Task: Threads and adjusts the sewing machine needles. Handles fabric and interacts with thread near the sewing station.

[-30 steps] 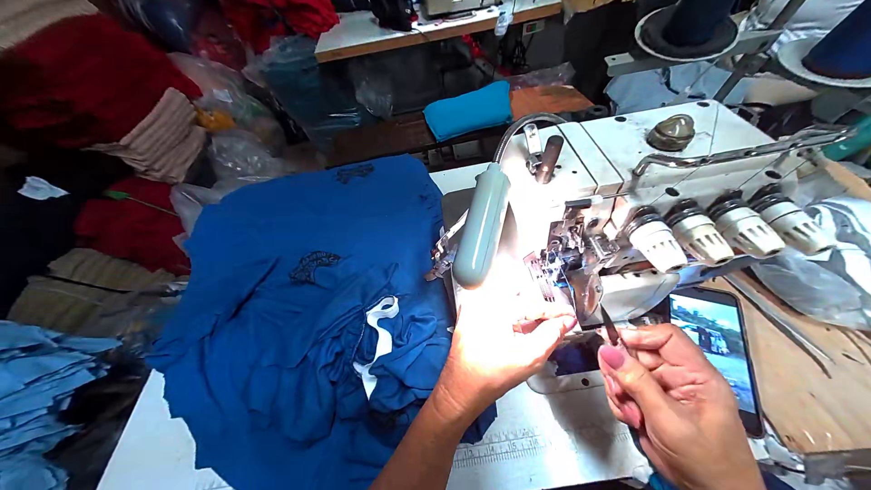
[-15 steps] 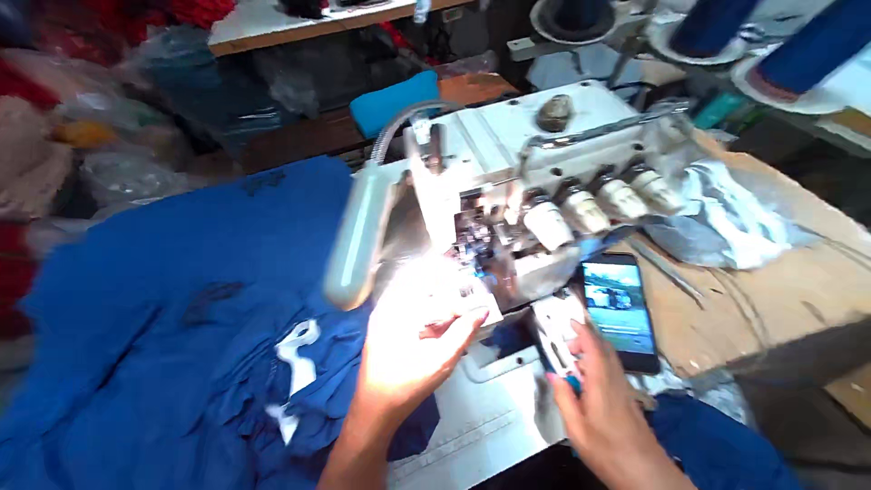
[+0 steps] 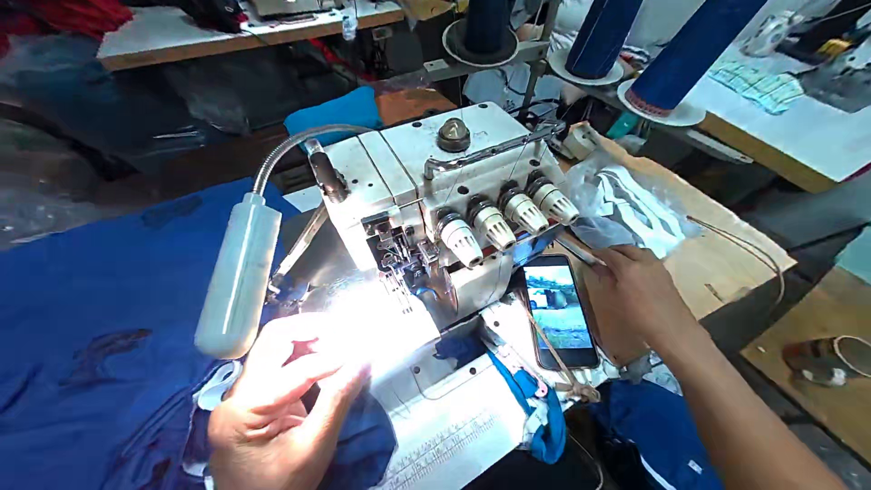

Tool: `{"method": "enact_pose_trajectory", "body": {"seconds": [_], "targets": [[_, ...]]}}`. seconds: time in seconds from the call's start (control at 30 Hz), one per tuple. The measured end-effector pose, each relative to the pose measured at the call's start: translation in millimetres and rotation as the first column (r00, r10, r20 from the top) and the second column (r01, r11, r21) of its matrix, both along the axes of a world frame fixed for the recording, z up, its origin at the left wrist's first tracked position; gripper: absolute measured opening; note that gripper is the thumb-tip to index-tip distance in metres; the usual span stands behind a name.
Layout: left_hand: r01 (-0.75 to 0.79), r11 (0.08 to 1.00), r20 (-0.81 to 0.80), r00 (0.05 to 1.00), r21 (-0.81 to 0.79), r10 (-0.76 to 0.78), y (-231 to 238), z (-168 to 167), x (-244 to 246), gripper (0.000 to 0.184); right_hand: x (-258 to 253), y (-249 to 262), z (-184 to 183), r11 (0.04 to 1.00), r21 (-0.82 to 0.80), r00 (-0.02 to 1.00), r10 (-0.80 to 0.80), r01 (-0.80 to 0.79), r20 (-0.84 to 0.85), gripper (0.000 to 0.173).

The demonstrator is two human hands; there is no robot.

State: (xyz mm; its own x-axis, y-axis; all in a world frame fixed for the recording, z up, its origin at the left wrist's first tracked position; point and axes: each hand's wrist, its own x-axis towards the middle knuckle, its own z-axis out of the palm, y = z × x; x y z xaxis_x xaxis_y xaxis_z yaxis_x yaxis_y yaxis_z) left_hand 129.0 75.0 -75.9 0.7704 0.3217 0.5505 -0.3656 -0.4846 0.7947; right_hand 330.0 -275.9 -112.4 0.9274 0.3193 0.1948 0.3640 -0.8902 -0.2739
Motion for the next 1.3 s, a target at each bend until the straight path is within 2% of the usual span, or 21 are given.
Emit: {"method": "enact_pose_trajectory", "body": {"seconds": [0.13, 0.3, 0.43, 0.5, 0.57, 0.63, 0.73, 0.83, 0.93, 1.03, 1.13, 1.23, 1.3], "targets": [[0.052, 0.997, -0.009, 0.999, 0.058, -0.051, -11.0, -6.1, 7.5, 0.009, 13.5, 0.3, -17.1, 1.0, -0.012, 0.998, 0.023, -0.022, 0.057, 0.021], [0.047, 0.997, -0.018, 0.999, 0.065, -0.046, -11.1, -17.6, 6.3, 0.01, 5.8, -5.8, -20.5, 0.997, -0.005, 0.996, -0.072, 0.073, 0.046, 0.02], [0.045, 0.999, -0.007, 0.999, 0.001, -0.045, -9.9, -11.2, 2.6, 0.009, -15.9, -20.7, 0.1, 0.981, 0.084, 0.985, -0.173, 0.172, 0.002, 0.02], [0.043, 0.999, 0.0, 0.999, 0.016, -0.043, -10.1, -5.3, 2.9, 0.009, -33.6, -28.1, 10.5, 0.972, 0.16, 0.981, -0.183, 0.17, 0.07, 0.022], [0.054, 0.998, 0.002, 0.999, 0.024, -0.054, -10.7, 1.1, 4.4, 0.01, -53.0, -27.4, 19.9, 0.945, 0.303, 0.976, -0.173, 0.127, 0.13, 0.03], [0.069, 0.997, -0.001, 0.998, 0.015, -0.069, -14.5, 5.6, 6.7, 0.01, -73.5, -13.7, 30.1, 0.85, 0.525, 0.991, -0.108, 0.053, 0.075, 0.037], [0.111, 0.993, -0.021, 0.994, 0.041, -0.11, -25.9, 12.3, 5.6, 0.008, -104.3, 30.1, 41.9, 0.568, 0.818, 0.982, 0.189, -0.095, -0.017, 0.031], [0.151, 0.988, -0.065, 0.987, 0.04, -0.148, -38.8, 17.1, -3.9, 0.007, -122.4, 78.4, 40.8, 0.314, 0.916, 0.842, 0.537, -0.249, 0.045, 0.024], [0.163, 0.987, -0.059, 0.985, 0.016, -0.162, -41.8, 12.5, -11.2, 0.008, -125.1, 118.0, 36.1, 0.164, 0.966, 0.641, 0.767, -0.202, 0.004, 0.034], [0.147, 0.989, -0.034, 0.988, -0.036, -0.148, -35.3, 5.5, -17.5, 0.011, -124.7, 142.3, 40.5, 0.117, 0.989, 0.443, 0.894, -0.086, -0.068, 0.039], [0.164, 0.98, -0.002, 0.986, -0.112, -0.165, -30.5, 3.4, -21.2, 0.015, -129.9, 153.0, 44.1, 0.104, 0.993, 0.358, 0.926, 0.058, -0.118, 0.025], [0.187, 0.97, 0.017, 0.982, -0.153, -0.186, -28.2, -0.2, -22.6, 0.015, -133.4, 154.3, 41.5, 0.13, 0.962, 0.297, 0.934, 0.241, -0.201, 0.007], [0.215, 0.959, 0.024, 0.977, -0.183, -0.214, -28.4, -2.0, -22.3, 0.016, -134.3, 154.2, 38.4, 0.119, 0.942, 0.262, 0.943, 0.312, -0.206, 0.003]]}}
